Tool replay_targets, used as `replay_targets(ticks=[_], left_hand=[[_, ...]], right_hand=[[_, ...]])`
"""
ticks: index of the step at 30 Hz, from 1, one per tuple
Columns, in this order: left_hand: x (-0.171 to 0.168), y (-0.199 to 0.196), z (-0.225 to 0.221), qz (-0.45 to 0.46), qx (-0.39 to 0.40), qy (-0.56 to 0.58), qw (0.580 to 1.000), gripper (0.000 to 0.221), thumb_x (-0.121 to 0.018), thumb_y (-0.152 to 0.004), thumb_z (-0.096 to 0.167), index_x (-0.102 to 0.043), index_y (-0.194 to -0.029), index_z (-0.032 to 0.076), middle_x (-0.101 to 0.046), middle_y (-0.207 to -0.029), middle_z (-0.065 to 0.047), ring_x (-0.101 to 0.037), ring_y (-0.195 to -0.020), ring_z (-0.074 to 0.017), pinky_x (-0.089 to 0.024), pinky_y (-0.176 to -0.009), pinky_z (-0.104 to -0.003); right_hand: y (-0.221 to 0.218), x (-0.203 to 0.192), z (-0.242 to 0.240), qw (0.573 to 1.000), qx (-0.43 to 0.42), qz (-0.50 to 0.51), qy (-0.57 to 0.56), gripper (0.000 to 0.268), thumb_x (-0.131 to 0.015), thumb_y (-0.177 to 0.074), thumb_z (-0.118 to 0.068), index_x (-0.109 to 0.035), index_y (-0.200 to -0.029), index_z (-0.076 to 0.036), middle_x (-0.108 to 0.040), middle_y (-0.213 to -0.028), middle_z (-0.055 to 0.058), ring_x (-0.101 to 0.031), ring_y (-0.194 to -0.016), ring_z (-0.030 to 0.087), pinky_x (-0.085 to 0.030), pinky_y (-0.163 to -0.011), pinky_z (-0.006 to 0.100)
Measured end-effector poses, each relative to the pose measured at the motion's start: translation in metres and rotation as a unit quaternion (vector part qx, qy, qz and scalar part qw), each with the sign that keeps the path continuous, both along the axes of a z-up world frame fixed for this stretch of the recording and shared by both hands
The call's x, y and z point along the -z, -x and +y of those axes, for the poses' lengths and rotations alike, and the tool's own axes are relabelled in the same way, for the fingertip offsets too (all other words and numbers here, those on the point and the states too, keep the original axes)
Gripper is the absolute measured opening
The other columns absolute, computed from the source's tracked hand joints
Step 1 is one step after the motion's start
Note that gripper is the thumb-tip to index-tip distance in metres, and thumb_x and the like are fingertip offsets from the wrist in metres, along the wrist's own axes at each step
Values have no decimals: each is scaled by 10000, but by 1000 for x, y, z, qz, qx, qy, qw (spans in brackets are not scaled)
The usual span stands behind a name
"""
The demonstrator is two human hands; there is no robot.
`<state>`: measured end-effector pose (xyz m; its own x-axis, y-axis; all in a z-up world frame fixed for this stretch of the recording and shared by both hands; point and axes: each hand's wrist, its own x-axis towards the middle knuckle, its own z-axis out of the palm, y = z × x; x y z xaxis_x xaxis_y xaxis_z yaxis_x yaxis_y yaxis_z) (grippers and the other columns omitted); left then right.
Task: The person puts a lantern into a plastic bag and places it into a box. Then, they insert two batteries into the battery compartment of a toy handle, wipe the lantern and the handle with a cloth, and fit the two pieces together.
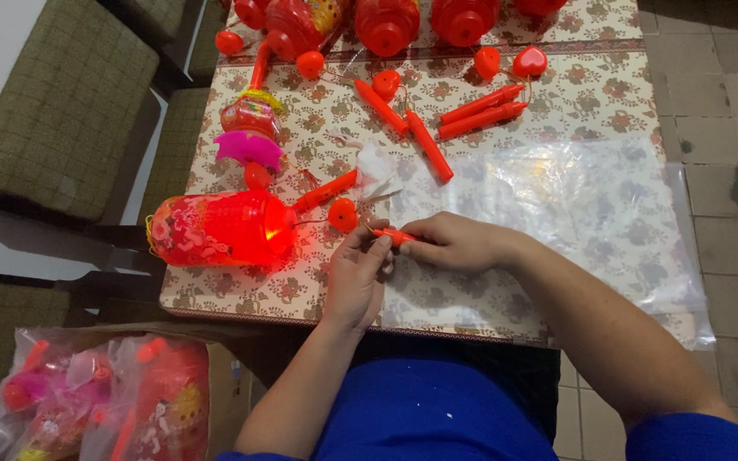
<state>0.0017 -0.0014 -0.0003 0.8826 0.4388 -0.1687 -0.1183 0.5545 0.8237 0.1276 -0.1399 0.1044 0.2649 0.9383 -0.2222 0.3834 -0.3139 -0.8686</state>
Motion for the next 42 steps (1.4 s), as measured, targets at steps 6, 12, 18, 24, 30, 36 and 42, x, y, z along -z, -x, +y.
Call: replay_targets(ticks=[6,12,18,24,30,36,42], left_hand=[[5,-1,1,-19,-17,10,1000,256,-713,-957,19,-660,-1205,-19,-635,-969,-119,-647,-774,-150,-550,-677,-225],[-18,3,-8,-16,-16,-2,1000,258,-749,-940,81,-687,-1185,30,-652,-962,-44,-595,-753,-58,-474,-627,-152],[3,-1,-3,-16,0,-2,1000,305,-742,-953,94,-673,-1243,30,-695,-989,-64,-565,-709,-52,-463,-578,-144],[2,1,-4,-25,7,-1,1000,327,-726,-964,86,-670,-1276,7,-694,-972,-92,-567,-720,-66,-460,-596,-153],[5,0,-3,-26,6,-13,1000,302,-722,-969,91,-680,-1254,3,-702,-947,-123,-597,-745,-107,-455,-592,-159],[3,0,-4,-28,-3,-9,1000,300,-706,-994,135,-677,-1273,27,-709,-910,-88,-566,-720,-58,-451,-600,-145],[3,-5,-6,-22,-10,-55,998,226,-716,-997,149,-705,-1186,25,-678,-889,-63,-586,-701,-76,-491,-578,-166]], right_hand=[[-6,15,-9,999,15,34,21,427,-529,-1036,-308,-632,-710,-53,-513,-485,47,-452,-530,165,-440,-551,310],[-4,16,-6,999,30,1,18,510,-463,-1057,-352,-698,-774,0,-504,-497,111,-471,-556,218,-467,-579,359],[-3,16,-4,998,53,-18,18,499,-475,-1049,-333,-751,-787,-10,-520,-470,101,-479,-515,204,-466,-568,344],[4,3,1,998,45,-40,-4,521,-476,-1063,-361,-679,-719,-26,-449,-436,75,-418,-483,172,-425,-519,297],[-2,11,-2,998,23,-44,-27,476,-503,-1048,-334,-674,-709,-46,-450,-420,51,-411,-472,160,-426,-507,284],[3,-7,-4,998,56,5,-5,463,-520,-1031,-333,-652,-702,-36,-486,-445,77,-434,-493,192,-451,-509,341],[-11,5,-15,995,94,43,-15,416,-550,-1007,-322,-651,-694,-67,-472,-440,34,-459,-446,156,-453,-495,300]])
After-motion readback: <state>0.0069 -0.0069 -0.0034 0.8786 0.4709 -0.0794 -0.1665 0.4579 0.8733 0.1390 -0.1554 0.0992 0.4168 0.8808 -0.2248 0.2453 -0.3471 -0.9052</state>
